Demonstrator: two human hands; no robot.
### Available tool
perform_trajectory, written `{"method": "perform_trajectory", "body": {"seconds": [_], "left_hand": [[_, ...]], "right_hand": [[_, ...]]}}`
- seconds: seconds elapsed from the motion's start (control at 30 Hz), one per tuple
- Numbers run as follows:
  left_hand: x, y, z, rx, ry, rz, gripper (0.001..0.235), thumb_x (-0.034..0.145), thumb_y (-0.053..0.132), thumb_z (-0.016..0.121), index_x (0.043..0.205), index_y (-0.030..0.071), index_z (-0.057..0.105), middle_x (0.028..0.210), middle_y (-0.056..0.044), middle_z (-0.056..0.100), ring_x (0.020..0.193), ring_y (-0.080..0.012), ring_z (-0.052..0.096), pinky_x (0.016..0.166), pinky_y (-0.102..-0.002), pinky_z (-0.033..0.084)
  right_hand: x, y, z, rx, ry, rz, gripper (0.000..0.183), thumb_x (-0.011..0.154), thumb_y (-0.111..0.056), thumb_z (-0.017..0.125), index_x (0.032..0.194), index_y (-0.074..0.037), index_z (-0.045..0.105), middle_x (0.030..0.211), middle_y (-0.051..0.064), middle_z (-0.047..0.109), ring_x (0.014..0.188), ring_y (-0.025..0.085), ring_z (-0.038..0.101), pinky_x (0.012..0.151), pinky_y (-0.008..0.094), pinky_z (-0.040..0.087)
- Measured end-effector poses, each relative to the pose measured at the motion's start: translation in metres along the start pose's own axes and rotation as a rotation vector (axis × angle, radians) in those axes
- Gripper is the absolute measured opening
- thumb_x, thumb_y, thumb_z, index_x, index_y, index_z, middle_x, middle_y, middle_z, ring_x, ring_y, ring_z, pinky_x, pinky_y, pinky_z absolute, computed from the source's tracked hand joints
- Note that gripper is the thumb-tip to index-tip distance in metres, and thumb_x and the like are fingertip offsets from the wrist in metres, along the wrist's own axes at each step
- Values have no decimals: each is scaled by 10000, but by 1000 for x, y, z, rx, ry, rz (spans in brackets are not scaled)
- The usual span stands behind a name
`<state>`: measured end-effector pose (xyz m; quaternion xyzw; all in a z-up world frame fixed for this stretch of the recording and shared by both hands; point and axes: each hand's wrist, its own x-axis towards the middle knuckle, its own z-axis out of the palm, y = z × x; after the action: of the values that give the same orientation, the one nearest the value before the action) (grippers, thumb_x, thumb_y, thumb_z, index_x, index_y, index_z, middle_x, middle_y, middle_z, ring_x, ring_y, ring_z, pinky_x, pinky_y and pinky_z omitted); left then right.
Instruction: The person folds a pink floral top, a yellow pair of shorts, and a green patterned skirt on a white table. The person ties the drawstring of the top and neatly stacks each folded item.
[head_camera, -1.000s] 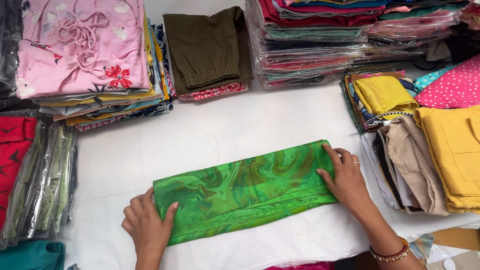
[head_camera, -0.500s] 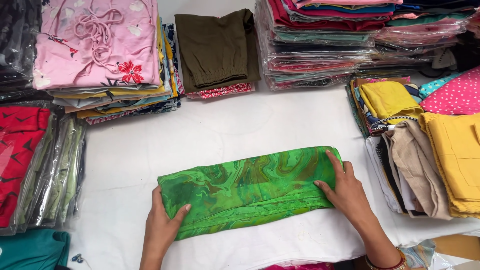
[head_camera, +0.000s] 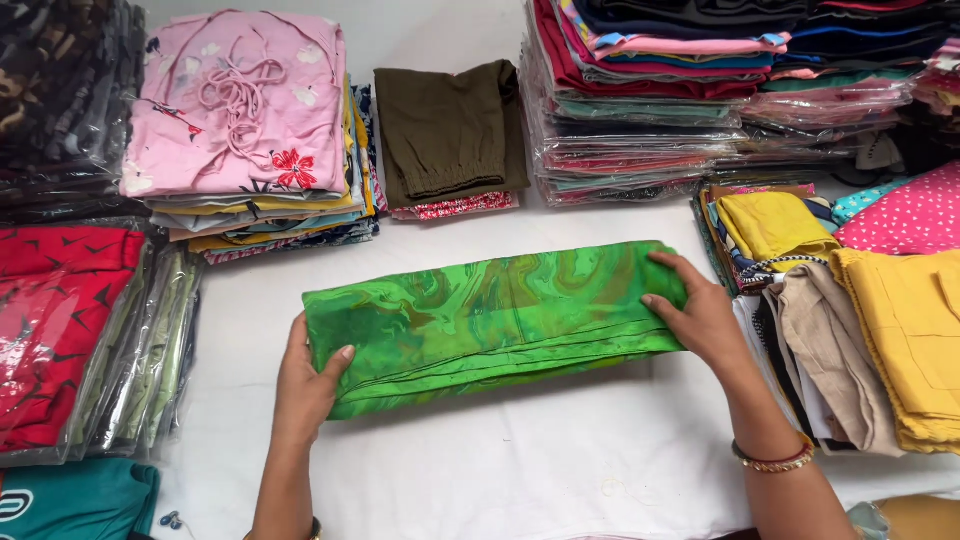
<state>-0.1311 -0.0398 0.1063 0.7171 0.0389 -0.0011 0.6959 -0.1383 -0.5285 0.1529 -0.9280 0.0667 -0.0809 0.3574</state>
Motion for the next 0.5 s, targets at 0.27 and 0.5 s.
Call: {"method": "perform_trajectory", "body": {"seconds": [0.27,0.5], "left_hand": [[-20,-11,4,1049,159,171,911,734,155,803,1565,169,432,1389,-204,554,1249,-375,525,975,-494,404],[-14,-15,15,1027,-195,410,358,795,104,720,1141,194,719,1133,19,671,1118,-182,594,1139,-522,229]], "right_hand": [[-19,1,15,-420,32,-321,592,743,-158,795,1313,-108,644,1302,119,650,1219,339,548,1018,452,459],[-18,3,37,-413,-123,-513,411,762,-132,758,1171,-124,715,1226,35,684,1158,274,595,957,425,475]]}}
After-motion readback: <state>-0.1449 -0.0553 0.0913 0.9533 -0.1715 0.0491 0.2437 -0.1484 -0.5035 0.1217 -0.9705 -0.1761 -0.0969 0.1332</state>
